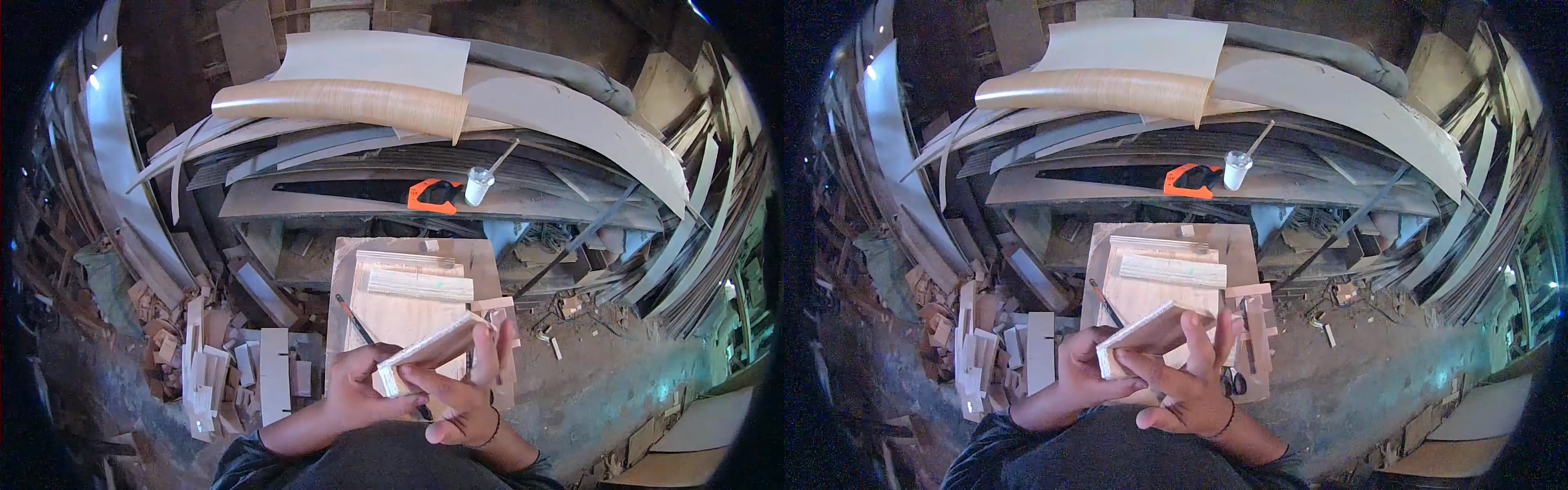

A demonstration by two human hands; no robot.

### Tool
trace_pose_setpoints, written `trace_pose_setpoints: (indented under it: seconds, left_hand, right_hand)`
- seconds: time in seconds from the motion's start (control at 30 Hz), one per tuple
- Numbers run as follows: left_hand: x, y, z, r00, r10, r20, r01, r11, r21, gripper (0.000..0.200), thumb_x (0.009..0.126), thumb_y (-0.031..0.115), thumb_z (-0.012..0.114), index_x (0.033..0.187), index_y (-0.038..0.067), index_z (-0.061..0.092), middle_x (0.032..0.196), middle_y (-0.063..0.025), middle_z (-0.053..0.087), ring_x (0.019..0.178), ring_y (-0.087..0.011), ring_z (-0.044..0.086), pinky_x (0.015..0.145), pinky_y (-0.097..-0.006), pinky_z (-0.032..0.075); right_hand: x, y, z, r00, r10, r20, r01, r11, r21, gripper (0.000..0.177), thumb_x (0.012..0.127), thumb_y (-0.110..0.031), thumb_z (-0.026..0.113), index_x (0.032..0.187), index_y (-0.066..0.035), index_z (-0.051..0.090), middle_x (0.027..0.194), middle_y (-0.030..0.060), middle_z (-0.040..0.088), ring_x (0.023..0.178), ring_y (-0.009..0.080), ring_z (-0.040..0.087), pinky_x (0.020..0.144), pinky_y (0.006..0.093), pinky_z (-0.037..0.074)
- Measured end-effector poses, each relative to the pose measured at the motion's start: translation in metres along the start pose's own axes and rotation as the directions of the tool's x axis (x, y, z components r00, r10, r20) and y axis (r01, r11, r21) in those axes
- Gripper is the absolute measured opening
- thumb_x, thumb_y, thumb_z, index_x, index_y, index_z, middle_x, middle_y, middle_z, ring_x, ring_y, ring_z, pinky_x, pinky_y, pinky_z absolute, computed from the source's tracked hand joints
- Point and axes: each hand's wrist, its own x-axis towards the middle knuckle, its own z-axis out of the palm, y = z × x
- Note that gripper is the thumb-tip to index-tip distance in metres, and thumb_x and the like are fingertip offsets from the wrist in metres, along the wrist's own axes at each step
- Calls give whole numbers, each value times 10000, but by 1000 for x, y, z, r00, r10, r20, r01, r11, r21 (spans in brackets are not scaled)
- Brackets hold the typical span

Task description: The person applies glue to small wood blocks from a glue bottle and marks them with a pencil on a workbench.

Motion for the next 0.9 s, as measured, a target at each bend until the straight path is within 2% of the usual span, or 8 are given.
trace_pose_setpoints:
  seconds: [0.07,0.17,0.27,0.37,0.47,0.67,0.77,0.9]
  left_hand:
    - [-4,-4,1,998,-48,-36,49,999,17,507,710,83,889,1111,-55,611,1060,-126,697,993,-166,666,844,-307,546]
    - [-3,-2,2,998,13,-56,-14,1000,-22,524,718,81,884,1127,-78,596,1084,-145,688,1002,-175,663,848,-311,550]
    - [-4,2,4,997,-30,-68,28,999,-32,548,726,77,879,1148,-94,575,1114,-162,676,1016,-181,657,874,-327,547]
    - [-4,-4,5,997,-8,-81,4,999,-47,552,728,63,874,1154,-96,560,1132,-170,668,1030,-184,653,886,-336,544]
    - [-4,-4,5,992,1,-123,-13,995,-98,526,731,58,871,1133,-82,563,1134,-171,667,1045,-185,648,897,-341,540]
    - [-2,-1,1,979,72,-191,-98,987,-129,471,731,67,874,1066,-43,561,1067,-163,693,983,-176,669,857,-333,546]
    - [-3,-3,1,975,70,-213,-94,990,-105,492,715,91,891,1054,-34,556,1030,-161,701,953,-167,677,831,-323,549]
    - [-3,-5,-1,956,14,-293,-70,981,-183,512,699,116,903,1056,-20,561,1017,-143,700,938,-161,677,812,-314,549]
  right_hand:
    - [4,1,-2,993,57,99,-72,986,153,739,905,-780,261,1274,-288,670,1607,246,75,1492,419,-26,1145,598,-102]
    - [4,3,3,998,26,61,-34,989,142,740,911,-771,265,1288,-272,661,1605,254,65,1483,448,-27,1138,606,-108]
    - [2,6,7,999,8,44,-14,991,133,767,899,-785,269,1274,-247,667,1609,251,51,1470,489,-42,1120,635,-116]
    - [2,4,7,996,47,75,-58,986,155,785,889,-798,276,1239,-222,680,1615,245,32,1456,524,-59,1105,654,-119]
    - [4,1,5,986,132,101,-149,970,193,795,883,-804,279,1193,-202,697,1616,240,47,1453,533,-68,1096,665,-120]
    - [5,2,-1,969,208,131,-226,965,135,767,884,-798,307,1105,-192,721,1609,232,111,1464,514,-73,1108,639,-123]
    - [2,3,2,977,199,76,-207,972,114,744,885,-793,319,1080,-200,724,1614,222,109,1472,497,-63,1125,608,-117]
    - [-1,6,2,982,188,-11,-188,982,35,745,895,-773,336,1039,-135,693,1573,240,181,1466,485,25,1143,602,-48]
